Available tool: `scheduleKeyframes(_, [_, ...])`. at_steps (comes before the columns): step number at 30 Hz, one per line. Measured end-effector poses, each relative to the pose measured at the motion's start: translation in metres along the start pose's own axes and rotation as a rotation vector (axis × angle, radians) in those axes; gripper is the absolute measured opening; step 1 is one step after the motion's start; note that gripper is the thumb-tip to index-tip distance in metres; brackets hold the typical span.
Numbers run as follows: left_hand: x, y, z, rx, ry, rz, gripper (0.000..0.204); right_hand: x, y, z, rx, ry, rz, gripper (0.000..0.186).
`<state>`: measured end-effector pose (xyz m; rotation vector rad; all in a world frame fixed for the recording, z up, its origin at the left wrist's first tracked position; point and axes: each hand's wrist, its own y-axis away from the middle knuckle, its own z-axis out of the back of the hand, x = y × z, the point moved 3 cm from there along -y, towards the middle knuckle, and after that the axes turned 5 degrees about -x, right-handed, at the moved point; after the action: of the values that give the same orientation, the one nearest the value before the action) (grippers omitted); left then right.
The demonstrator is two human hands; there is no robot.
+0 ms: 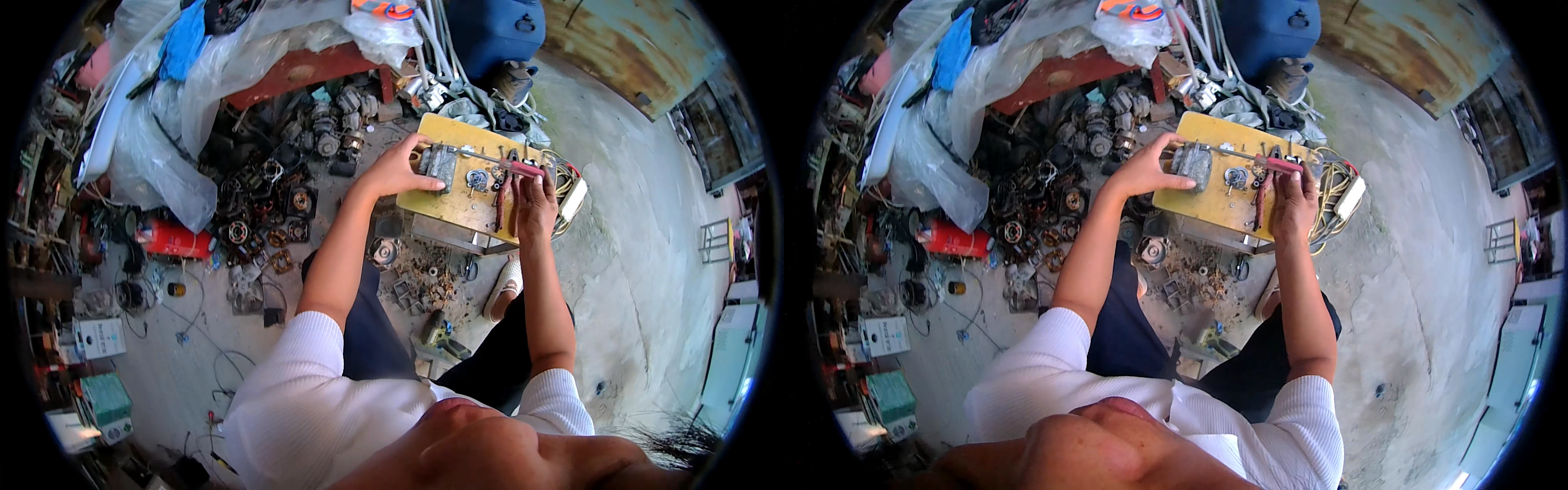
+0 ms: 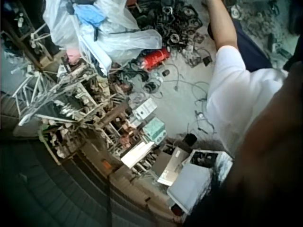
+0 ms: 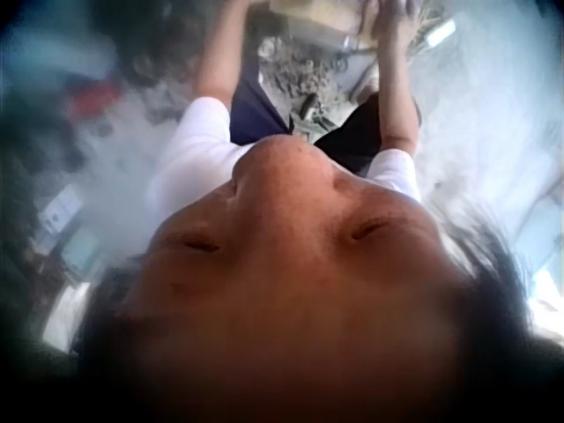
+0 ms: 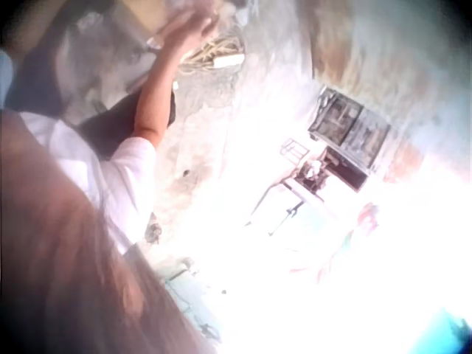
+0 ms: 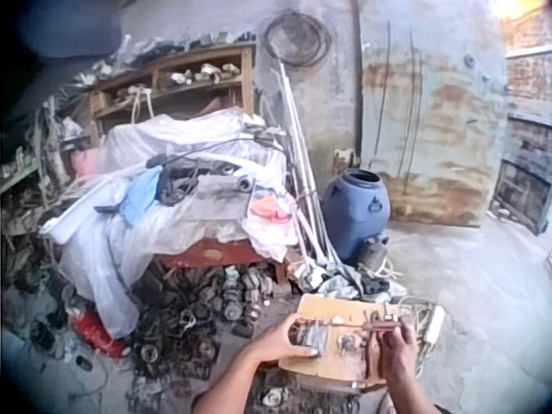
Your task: The person uses a screwdriver to loosen and remove screws from a small metal mechanical housing on a cluttered work table, then pulls apart the casing segments by hand.
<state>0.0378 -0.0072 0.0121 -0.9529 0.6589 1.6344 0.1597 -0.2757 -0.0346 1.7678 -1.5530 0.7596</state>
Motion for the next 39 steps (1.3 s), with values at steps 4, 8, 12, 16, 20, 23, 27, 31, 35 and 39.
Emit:
scheduleKeyframes(4, [0.004, 0.0, -0.001, -0.011, -0.018, -0.026, 0.091, 0.006, 0.013, -0.013, 0.015, 0.008, -0.009, 0.037])
scheduleKeyframes(8, [0.004, -0.002, -0.002, 0.012, 0.004, -0.02, 0.091, 0.001, 0.005, 0.0, -0.042, 0.013, -0.04, 0.033])
scheduleKeyframes(12, [0.01, -0.002, -0.003, 0.011, 0.017, -0.027, 0.093, 0.001, 0.0, 0.001, 0.016, 0.023, -0.008, 0.035])
scheduleKeyframes(16, [0.002, -0.001, 0.0, 0.021, 0.002, -0.004, 0.094, 0.0, -0.002, 0.004, 0.098, 0.001, 0.013, 0.038])
scheduleKeyframes(20, [0.007, -0.002, 0.0, 0.017, 0.011, -0.013, 0.096, 0.01, 0.016, -0.019, -0.063, 0.043, -0.084, 0.046])
scheduleKeyframes(23, [0.009, -0.003, -0.001, 0.02, 0.027, -0.041, 0.095, 0.007, 0.008, -0.009, 0.008, 0.073, -0.031, 0.046])
scheduleKeyframes(27, [0.007, -0.004, -0.003, 0.022, 0.065, -0.062, 0.092, -0.004, -0.019, 0.021, 0.15, 0.045, -0.022, 0.036])
scheduleKeyframes(31, [0.009, -0.001, -0.001, 0.02, 0.037, -0.061, 0.091, 0.008, 0.019, -0.022, -0.018, 0.082, -0.07, 0.043])
scheduleKeyframes(35, [0.008, -0.002, -0.001, 0.028, 0.052, -0.045, 0.092, 0.006, 0.012, -0.013, -0.025, 0.116, -0.051, 0.047])
scheduleKeyframes(39, [0.005, -0.002, -0.001, 0.032, 0.047, -0.043, 0.093, 0.001, -0.003, 0.001, 0.057, 0.132, 0.05, 0.048])
